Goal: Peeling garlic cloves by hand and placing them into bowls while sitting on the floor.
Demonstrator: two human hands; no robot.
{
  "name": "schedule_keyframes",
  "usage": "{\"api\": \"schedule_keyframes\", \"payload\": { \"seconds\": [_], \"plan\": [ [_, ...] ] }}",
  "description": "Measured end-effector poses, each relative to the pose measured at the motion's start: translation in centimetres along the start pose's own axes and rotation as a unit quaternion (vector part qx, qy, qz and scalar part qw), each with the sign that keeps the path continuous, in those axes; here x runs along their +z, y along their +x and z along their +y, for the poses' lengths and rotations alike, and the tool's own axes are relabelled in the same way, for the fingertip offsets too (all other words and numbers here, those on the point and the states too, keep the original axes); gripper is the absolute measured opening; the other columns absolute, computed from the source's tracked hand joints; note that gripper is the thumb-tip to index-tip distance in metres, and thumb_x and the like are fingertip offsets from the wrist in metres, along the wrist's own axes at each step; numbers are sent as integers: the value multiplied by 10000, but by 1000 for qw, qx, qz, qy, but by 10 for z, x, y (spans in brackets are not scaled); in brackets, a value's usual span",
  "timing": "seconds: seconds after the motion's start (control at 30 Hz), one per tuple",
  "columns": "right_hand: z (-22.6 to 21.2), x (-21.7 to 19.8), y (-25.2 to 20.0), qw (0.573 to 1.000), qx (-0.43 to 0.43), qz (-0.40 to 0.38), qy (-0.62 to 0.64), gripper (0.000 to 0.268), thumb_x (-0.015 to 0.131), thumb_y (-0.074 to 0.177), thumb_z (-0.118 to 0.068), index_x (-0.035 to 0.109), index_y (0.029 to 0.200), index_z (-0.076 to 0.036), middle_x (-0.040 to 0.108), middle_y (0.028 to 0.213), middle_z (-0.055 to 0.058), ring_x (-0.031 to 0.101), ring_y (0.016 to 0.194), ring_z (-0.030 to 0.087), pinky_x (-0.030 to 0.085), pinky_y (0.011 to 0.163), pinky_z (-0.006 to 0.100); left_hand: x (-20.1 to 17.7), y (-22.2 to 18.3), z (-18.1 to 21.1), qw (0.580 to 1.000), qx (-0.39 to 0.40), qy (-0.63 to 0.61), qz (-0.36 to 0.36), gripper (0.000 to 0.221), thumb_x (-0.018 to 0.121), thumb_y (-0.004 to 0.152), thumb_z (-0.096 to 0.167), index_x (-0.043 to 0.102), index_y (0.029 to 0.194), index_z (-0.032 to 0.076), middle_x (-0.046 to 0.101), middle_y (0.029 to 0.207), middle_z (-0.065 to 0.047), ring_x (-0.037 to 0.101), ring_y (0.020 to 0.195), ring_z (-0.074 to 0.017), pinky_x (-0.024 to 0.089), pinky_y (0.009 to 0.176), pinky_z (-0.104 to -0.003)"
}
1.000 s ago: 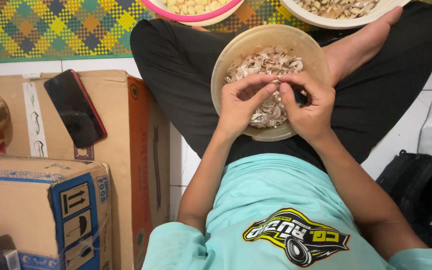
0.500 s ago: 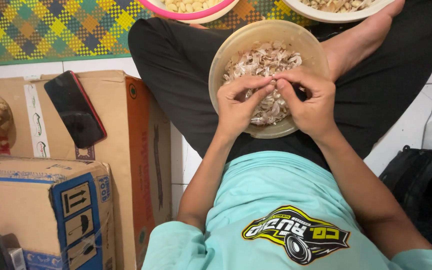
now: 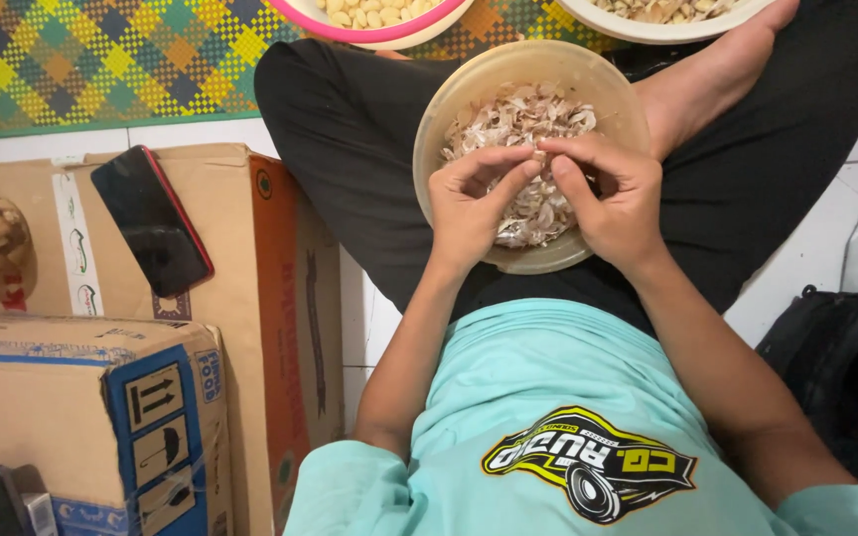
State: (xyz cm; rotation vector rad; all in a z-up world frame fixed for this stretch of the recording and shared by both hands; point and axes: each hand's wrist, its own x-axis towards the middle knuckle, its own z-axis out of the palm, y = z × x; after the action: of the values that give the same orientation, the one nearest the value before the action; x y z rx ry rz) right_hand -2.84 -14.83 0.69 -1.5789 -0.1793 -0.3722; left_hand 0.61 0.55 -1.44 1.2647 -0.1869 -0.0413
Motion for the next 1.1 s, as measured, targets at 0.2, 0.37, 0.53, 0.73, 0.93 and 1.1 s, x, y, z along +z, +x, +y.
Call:
{"api": "schedule_keyframes", "payload": {
  "seconds": [0.2, 0.37, 0.53, 0.73, 0.93, 1.1],
  "plan": [
    [-1, 0, 5, 999, -43, -11, -31, 146, 662, 1030, 103, 766, 1132, 105, 707, 922, 198, 640, 869, 184, 544, 777, 373, 0, 2, 1, 1000, 9, -5, -2, 195, 860, 853, 18, 803, 1031, 76, 801, 907, -87, 739, 910, -102, 604, 856, -295],
    [0, -2, 7, 994, -82, -18, -74, 120, 694, 1013, 117, 791, 1079, 91, 718, 923, 203, 682, 858, 244, 552, 794, 387, -5, 1, -5, 999, 30, -15, -16, 196, 860, 845, -6, 809, 1022, 59, 797, 929, -116, 746, 914, -128, 610, 855, -320],
    [0, 0, 6, 994, -83, -7, -73, 113, 690, 1017, 109, 791, 1061, 84, 711, 901, 191, 657, 850, 220, 546, 796, 390, -3, 1, -1, 999, 30, -14, -23, 195, 846, 862, -6, 803, 1041, 59, 793, 935, -117, 744, 923, -131, 610, 861, -323],
    [0, -2, 7, 994, -82, 3, -70, 106, 684, 1030, 105, 783, 1065, 87, 702, 885, 200, 644, 839, 216, 536, 775, 398, -1, 2, 4, 1000, -9, 14, 4, 301, 880, 845, 59, 779, 1126, 92, 788, 922, -84, 740, 900, -121, 621, 850, -316],
    [3, -3, 4, 992, -94, 6, -82, 100, 700, 1023, 93, 792, 1063, 84, 713, 895, 200, 679, 848, 251, 544, 787, 408, 1, -1, 1, 999, -54, 5, 7, 222, 883, 835, 56, 799, 1039, 75, 797, 868, -98, 749, 837, -121, 631, 792, -307],
    [1, -3, 7, 988, -108, 4, -107, 115, 692, 1016, 101, 795, 1059, 76, 719, 902, 207, 692, 844, 284, 540, 790, 432, 0, 2, 7, 999, -18, -16, -21, 211, 826, 895, 50, 795, 1101, 81, 798, 907, -84, 711, 888, -77, 618, 811, -275]
  ]
}}
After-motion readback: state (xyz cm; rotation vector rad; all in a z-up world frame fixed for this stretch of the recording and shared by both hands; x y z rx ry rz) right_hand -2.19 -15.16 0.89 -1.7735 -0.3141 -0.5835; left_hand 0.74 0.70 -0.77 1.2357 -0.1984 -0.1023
